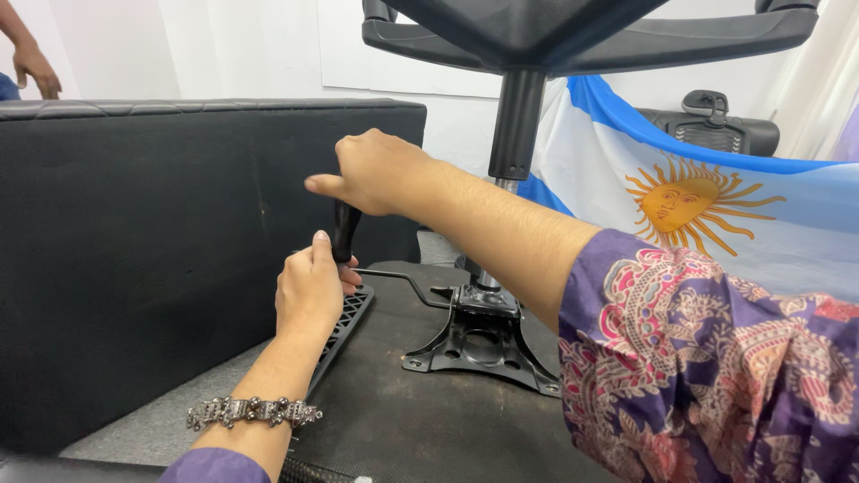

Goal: The person uses a screwdriver to tighten screws into a black plastic bracket attached to a chair base. They repeatedly insert and turn the screwdriver to secure the bracket while holding it steady with the other hand.

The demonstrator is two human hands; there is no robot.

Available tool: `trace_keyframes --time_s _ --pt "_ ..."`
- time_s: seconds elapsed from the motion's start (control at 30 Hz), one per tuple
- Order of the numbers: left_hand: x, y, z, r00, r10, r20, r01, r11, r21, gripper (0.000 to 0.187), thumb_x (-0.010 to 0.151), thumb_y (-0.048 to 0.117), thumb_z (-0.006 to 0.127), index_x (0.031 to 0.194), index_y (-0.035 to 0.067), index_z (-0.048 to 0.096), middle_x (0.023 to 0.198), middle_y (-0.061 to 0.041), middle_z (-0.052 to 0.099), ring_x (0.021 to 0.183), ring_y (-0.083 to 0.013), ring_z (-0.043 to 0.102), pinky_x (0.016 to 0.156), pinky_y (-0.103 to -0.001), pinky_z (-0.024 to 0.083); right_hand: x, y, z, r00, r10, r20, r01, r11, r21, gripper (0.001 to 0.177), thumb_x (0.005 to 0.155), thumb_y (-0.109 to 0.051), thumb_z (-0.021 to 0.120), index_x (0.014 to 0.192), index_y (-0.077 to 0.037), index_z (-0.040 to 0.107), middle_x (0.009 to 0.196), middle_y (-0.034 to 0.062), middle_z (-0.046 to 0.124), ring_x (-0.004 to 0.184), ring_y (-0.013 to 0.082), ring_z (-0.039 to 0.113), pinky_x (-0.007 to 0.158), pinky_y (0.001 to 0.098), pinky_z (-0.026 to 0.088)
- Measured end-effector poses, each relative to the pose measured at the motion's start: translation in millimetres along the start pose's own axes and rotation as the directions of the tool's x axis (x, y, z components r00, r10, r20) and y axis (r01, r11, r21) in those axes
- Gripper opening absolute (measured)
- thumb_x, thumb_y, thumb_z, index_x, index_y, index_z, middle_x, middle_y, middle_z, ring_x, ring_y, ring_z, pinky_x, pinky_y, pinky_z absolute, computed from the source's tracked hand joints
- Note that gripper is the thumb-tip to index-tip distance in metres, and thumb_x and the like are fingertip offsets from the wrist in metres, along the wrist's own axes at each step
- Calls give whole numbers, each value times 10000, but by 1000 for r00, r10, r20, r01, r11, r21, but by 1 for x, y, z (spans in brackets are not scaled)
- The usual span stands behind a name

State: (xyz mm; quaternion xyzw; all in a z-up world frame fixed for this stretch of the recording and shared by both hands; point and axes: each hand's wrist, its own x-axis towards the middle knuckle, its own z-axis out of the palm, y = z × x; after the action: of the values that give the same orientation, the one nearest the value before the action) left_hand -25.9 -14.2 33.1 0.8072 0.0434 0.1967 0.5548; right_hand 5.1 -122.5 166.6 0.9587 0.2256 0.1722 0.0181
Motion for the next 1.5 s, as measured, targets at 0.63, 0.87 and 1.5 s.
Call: trace_keyframes --time_s 0.63,0.87,1.5 --pt "1 -2 1 998 -65 -5 65 997 44 713 1057 484 213 815 66 738 680 -63 732 651 -166 722 749 -362 563 -7 -3 -10 995 -63 75 36 945 324 451 828 -347 695 1163 -47 658 1104 207 734 953 289 742 836 427 576" --pt "-2 5 -4 993 -118 -6 118 993 10 733 1070 495 213 827 43 737 677 -68 723 642 -176 724 747 -358 572 -1 2 4 981 -154 -122 187 919 346 597 755 -351 815 1225 -52 599 1179 234 642 1090 342 622 873 445 492" --pt "2 -4 -3 974 -82 -210 69 995 -71 455 1060 456 270 1174 130 566 944 -25 714 807 -176 707 817 -394 525 -26 24 -26 889 -6 457 -111 967 230 326 765 -197 819 1014 10 777 766 71 736 683 154 706 665 290 569"
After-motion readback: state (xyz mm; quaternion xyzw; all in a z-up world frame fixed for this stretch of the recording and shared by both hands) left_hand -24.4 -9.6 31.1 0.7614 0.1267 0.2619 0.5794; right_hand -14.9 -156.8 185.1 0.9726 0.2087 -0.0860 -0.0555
